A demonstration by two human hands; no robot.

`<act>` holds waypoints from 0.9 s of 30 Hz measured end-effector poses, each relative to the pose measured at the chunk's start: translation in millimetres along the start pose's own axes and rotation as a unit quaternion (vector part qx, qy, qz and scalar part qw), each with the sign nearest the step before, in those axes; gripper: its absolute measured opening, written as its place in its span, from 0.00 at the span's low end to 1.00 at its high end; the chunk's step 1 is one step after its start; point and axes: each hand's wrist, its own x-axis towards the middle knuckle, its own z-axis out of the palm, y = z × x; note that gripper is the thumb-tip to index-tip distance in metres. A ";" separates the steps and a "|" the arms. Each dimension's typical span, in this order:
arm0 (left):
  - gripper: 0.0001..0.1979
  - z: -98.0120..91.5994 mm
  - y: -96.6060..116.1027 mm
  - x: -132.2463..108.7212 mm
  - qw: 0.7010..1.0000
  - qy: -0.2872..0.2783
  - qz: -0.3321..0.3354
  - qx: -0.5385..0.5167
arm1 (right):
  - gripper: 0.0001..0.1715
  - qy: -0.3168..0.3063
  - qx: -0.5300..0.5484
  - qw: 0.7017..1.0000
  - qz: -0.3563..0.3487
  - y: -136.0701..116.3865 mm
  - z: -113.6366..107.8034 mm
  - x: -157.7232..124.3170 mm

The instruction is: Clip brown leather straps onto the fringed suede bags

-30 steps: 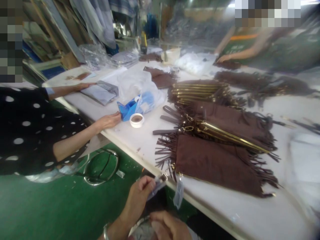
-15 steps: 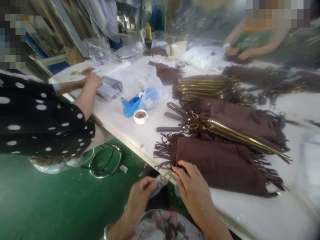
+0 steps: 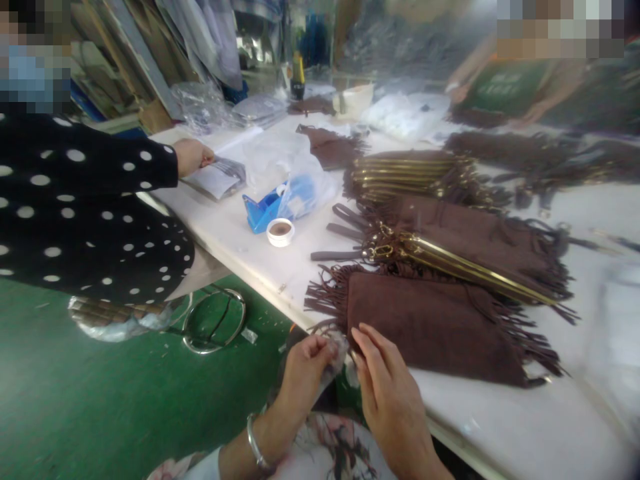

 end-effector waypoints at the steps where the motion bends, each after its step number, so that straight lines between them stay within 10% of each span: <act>1: 0.14 0.8 1.1 -0.8 1.000 0.001 -0.004 -0.003 | 0.21 0.031 0.021 0.999 0.003 -6.8 1.8 -13.1; 5: 0.16 2.1 3.7 -4.8 0.999 -0.008 -0.047 -0.021 | 0.14 0.012 0.182 0.971 0.158 -36.6 24.4 -68.0; 9: 0.15 4.5 2.5 -9.1 0.998 -0.015 -0.056 -0.029 | 0.29 0.023 0.343 0.843 0.415 -49.8 50.6 -79.0; 15: 0.09 11.9 -5.0 -12.9 0.999 0.015 0.030 -0.018 | 0.27 0.082 0.518 0.665 0.532 -45.2 64.1 -46.4; 27: 0.14 -19.1 -20.4 -38.0 0.986 -0.061 -0.042 -0.153 | 0.21 0.097 0.543 0.672 0.494 -45.3 57.5 -43.7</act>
